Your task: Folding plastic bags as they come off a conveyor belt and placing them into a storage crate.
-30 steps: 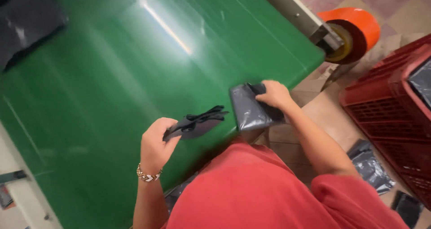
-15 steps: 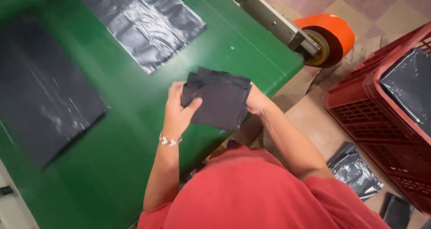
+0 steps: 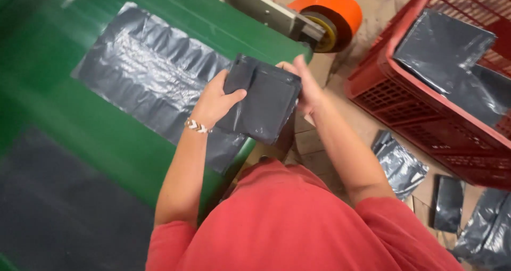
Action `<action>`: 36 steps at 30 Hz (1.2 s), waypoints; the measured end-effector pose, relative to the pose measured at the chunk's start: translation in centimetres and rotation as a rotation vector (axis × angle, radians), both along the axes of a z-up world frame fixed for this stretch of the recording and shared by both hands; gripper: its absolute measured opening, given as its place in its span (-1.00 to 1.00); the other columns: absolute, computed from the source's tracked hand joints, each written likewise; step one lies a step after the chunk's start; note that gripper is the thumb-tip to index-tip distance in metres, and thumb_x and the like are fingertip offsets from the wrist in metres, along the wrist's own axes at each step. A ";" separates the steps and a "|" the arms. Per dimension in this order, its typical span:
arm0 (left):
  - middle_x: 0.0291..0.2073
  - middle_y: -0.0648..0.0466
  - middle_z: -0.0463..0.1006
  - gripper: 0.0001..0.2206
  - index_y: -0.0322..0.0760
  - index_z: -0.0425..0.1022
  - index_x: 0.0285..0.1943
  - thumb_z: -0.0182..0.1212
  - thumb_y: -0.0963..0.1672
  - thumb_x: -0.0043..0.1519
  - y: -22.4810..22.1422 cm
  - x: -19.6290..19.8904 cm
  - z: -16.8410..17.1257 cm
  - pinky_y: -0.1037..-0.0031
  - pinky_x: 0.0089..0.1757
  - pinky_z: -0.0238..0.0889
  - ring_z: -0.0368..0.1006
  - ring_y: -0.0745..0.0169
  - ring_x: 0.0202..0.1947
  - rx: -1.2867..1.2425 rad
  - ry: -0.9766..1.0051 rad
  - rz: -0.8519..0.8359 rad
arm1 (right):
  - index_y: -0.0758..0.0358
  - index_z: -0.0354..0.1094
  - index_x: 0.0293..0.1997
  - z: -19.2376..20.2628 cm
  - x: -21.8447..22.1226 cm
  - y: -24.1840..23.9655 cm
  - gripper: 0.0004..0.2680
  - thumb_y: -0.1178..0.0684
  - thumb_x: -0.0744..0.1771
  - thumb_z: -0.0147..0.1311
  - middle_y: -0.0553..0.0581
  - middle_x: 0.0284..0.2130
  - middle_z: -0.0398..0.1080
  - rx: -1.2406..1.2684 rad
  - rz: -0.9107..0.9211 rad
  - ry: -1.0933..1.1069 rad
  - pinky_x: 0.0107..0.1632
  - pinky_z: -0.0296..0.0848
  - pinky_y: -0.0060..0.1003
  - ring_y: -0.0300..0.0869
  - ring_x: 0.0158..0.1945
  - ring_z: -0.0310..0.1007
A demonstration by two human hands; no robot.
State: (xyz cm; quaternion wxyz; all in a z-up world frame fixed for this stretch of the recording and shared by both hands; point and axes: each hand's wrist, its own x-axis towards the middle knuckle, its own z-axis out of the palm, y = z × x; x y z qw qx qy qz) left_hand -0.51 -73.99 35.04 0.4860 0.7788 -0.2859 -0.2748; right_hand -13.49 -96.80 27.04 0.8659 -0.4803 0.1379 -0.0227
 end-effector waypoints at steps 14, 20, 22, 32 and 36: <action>0.07 -0.10 0.41 -0.59 -0.37 0.31 0.23 0.27 -0.19 0.21 -0.2 -5.4 6.6 0.25 0.05 0.32 0.40 -0.03 0.12 -0.209 -0.440 -0.121 | 0.27 0.06 0.41 13.1 -16.1 -14.1 -0.46 -0.13 0.31 0.17 0.35 0.42 -0.12 -0.979 -0.693 0.575 0.37 0.14 0.00 0.15 0.41 0.06; 0.05 -0.09 0.48 -0.65 -0.36 0.41 0.10 0.25 -0.09 0.18 8.1 -6.1 -2.1 0.25 0.05 0.24 0.38 -0.03 0.07 0.017 -0.559 0.013 | 0.25 0.30 0.06 5.0 -22.1 -24.7 -0.70 -0.08 0.32 0.17 0.28 -0.06 0.43 -1.352 -0.908 0.625 0.00 0.40 -0.02 0.09 -0.03 0.42; 0.05 -0.12 0.49 -0.64 -0.35 0.42 0.06 0.25 -0.05 0.17 10.6 -8.1 -5.8 0.20 0.10 0.17 0.36 -0.09 0.06 0.092 -0.643 0.047 | 0.38 0.35 0.06 6.3 -19.9 -21.1 -0.60 -0.25 0.37 0.16 0.48 -0.07 0.40 -1.817 -0.694 0.960 -0.04 0.28 0.26 0.38 -0.03 0.35; 0.42 -0.06 0.15 -0.17 -0.22 0.21 0.39 0.36 0.18 -0.02 12.6 -14.0 -12.3 -0.07 0.21 0.12 -0.04 -0.14 0.46 0.656 -0.765 0.027 | 0.51 0.27 0.11 -3.1 2.5 3.9 -0.40 -0.19 0.15 0.40 0.51 -0.09 0.36 -1.818 -0.104 0.280 0.13 0.35 0.10 0.32 0.02 0.41; 0.41 -0.03 0.17 -0.21 -0.18 0.23 0.38 0.22 0.24 0.05 12.7 -14.1 -13.1 -0.06 0.19 0.14 -0.02 -0.11 0.45 0.647 -0.778 0.079 | 0.38 0.21 -0.02 -5.5 5.9 3.1 -0.43 -0.27 0.13 0.39 0.43 -0.18 0.45 -1.621 0.156 0.604 -0.06 0.46 0.22 0.33 -0.11 0.52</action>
